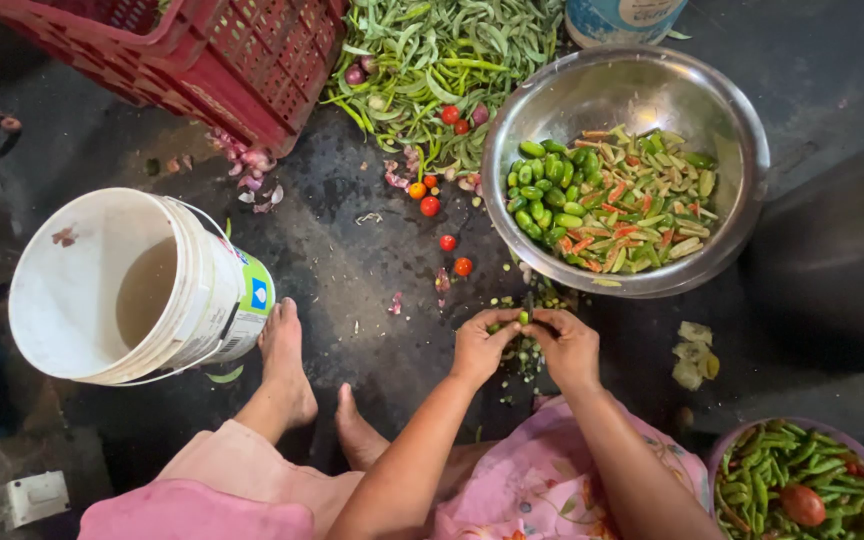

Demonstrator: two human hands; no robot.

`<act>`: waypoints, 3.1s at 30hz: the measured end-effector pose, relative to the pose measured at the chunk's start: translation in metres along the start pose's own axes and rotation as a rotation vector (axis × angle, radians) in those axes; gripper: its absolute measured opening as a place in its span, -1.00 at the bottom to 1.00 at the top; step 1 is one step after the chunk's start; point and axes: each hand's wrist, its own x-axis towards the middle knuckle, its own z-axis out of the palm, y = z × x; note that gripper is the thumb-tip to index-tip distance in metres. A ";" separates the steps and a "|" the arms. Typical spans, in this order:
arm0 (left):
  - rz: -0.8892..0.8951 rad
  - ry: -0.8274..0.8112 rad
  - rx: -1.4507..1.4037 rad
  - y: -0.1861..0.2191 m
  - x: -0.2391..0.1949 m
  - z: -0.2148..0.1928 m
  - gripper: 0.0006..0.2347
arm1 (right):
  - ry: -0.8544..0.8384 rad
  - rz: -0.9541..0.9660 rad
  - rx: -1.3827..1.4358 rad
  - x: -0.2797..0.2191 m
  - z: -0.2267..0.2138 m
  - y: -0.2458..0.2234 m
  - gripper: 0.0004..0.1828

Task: The person sits on the floor and peels small green vegetables by hand, removing the outer skin and placing the peeled pieces into a metal bowl. The person handles the vegetables one at a time, discarding the peels onto the floor.

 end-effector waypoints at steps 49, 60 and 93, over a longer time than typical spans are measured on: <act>-0.186 -0.027 -0.124 0.004 -0.001 -0.001 -0.79 | 0.002 0.108 0.077 -0.006 0.001 0.005 -0.71; 0.047 0.105 0.213 0.035 -0.006 0.002 -0.80 | 0.020 0.205 0.112 0.003 0.009 0.024 -0.77; -0.190 0.116 -0.173 -0.030 0.010 0.015 -0.86 | 0.000 0.088 0.037 0.001 0.007 0.013 -0.74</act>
